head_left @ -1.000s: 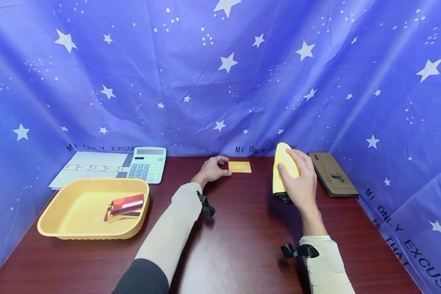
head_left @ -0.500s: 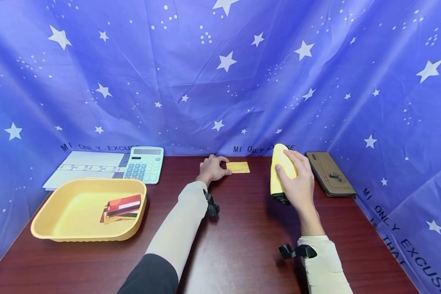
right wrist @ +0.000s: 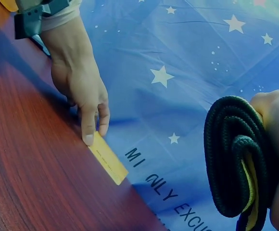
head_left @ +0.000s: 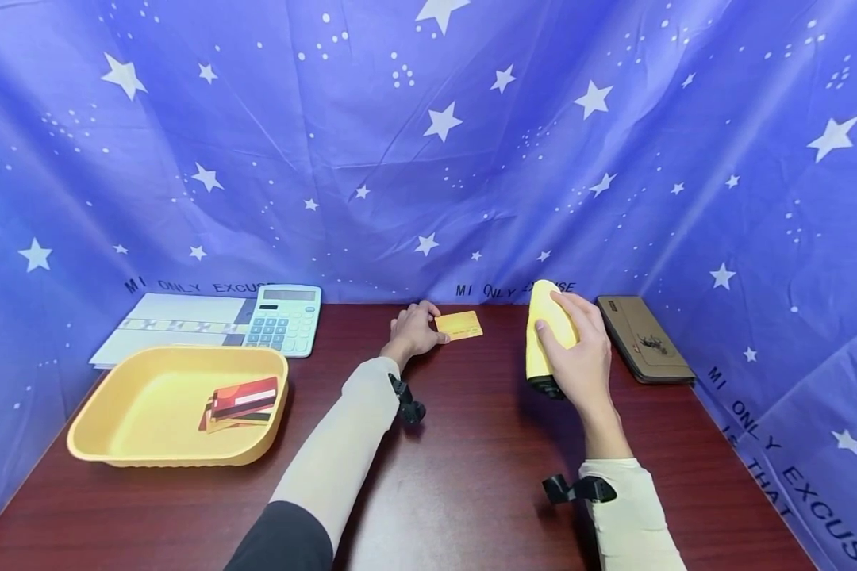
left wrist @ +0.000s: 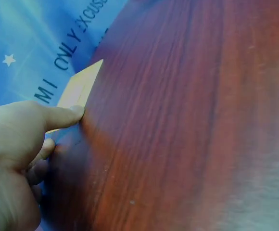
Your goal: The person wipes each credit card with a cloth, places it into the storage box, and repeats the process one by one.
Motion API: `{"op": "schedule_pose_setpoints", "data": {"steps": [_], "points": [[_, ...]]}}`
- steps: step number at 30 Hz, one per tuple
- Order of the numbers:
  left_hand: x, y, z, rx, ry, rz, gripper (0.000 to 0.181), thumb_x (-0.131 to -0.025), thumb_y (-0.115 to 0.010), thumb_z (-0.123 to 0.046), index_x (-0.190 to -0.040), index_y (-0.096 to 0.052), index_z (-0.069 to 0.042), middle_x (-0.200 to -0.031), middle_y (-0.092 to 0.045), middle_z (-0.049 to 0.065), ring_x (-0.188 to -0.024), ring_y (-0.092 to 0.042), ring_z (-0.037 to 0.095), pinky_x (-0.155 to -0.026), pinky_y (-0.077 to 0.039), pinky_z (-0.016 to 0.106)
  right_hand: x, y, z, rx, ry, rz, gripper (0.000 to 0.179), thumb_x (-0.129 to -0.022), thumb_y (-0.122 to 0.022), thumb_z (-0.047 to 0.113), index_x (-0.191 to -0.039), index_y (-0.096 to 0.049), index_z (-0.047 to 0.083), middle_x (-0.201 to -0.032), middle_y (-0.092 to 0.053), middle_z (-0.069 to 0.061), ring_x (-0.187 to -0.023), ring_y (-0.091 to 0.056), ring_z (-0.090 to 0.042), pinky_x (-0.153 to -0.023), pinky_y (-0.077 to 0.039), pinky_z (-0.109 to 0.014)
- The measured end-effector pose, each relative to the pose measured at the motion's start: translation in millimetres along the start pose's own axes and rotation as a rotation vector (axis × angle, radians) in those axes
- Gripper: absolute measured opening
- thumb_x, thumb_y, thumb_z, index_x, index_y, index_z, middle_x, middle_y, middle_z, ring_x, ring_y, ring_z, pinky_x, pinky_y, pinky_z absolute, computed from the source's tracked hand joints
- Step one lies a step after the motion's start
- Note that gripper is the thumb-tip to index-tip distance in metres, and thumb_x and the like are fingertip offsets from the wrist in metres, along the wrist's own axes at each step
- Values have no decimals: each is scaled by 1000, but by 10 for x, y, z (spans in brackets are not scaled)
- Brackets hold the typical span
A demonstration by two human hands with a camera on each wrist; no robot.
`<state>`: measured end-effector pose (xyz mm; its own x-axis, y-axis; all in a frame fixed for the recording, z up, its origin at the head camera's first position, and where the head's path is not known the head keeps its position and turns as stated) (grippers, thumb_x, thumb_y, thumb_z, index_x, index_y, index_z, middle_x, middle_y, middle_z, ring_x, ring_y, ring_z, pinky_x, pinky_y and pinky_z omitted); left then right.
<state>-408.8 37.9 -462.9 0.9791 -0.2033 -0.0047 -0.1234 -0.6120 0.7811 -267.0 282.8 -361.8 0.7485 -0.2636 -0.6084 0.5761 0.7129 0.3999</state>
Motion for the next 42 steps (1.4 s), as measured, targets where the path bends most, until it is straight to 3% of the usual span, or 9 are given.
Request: {"op": "schedule_pose_setpoints", "data": {"steps": [6,10,14,18,20,25,29,33,42], "points": [[112,46,31,178,-29,-69,44,-87,-79,-11,-122,-54,-18,-106,-70,4,-97,-65,28,-90,-52,41,7,-15,1,2,8,7,49,-86,-79,15,-134,-70,18,-141,-61,-10,-125,-57,-27,-85,-39,-20],[263,161,60,311,-49,-128,42,-85,-76,-3,-119,-56,-18,-95,-69,6,-86,-65,22,-81,-55,35,32,-19,10,3,12,16,49,-86,-79,14,-134,-70,17,-140,-61,-10,-125,-57,-27,-85,-39,-19],[503,413,33,508,-108,-183,43,-84,-74,5,-121,-58,-12,-92,-70,10,-81,-72,19,-75,-64,29,47,-36,43,-9,22,16,49,-85,-79,13,-133,-70,16,-140,-62,-10,-125,-56,-26,-86,-38,-17],[836,710,-14,778,-185,-169,46,-85,-69,14,-126,-56,-3,-95,-72,22,-81,-76,22,-75,-69,33,66,-71,100,-30,38,28,49,-85,-80,13,-133,-71,16,-140,-62,-11,-124,-57,-25,-85,-38,-15],[1008,857,-33,845,-224,-166,48,-85,-68,15,-128,-55,-2,-97,-72,26,-81,-75,20,-77,-69,36,69,-87,141,-37,54,33,49,-85,-80,12,-133,-71,16,-140,-62,-11,-124,-57,-26,-85,-38,-15],[1350,1135,-42,849,-270,-176,50,-88,-69,11,-133,-56,-7,-98,-72,28,-81,-76,17,-81,-68,39,88,-99,228,-51,74,36,49,-85,-80,9,-133,-71,17,-140,-62,-9,-125,-56,-24,-83,-38,-15],[1513,1268,4,844,-268,-216,50,-89,-69,11,-134,-58,-8,-98,-73,29,-82,-77,17,-82,-68,35,121,-137,333,-74,92,60,50,-85,-80,9,-133,-71,17,-141,-61,-9,-127,-56,-24,-83,-40,-17],[1572,1326,52,865,-269,-251,49,-89,-67,12,-134,-59,-6,-99,-73,31,-82,-76,14,-83,-68,35,153,-196,447,-83,131,87,50,-85,-80,9,-133,-71,17,-142,-61,-10,-130,-56,-27,-84,-42,-19],[1598,1318,83,881,-273,-256,46,-90,-65,14,-133,-61,-3,-98,-72,33,-80,-76,16,-82,-68,37,235,-311,640,-90,217,106,50,-84,-81,8,-132,-71,17,-139,-63,-10,-129,-57,-28,-86,-43,-15]]}}
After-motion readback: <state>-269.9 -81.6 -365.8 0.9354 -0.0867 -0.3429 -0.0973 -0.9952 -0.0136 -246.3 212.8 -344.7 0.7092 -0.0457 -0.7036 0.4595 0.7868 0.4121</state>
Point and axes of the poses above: each hand's wrist, its own x-axis away from the middle knuckle, its own y-axis out of the back of the hand, z = x × y, the point moved 6 cm from there along -x, towards the middle knuckle
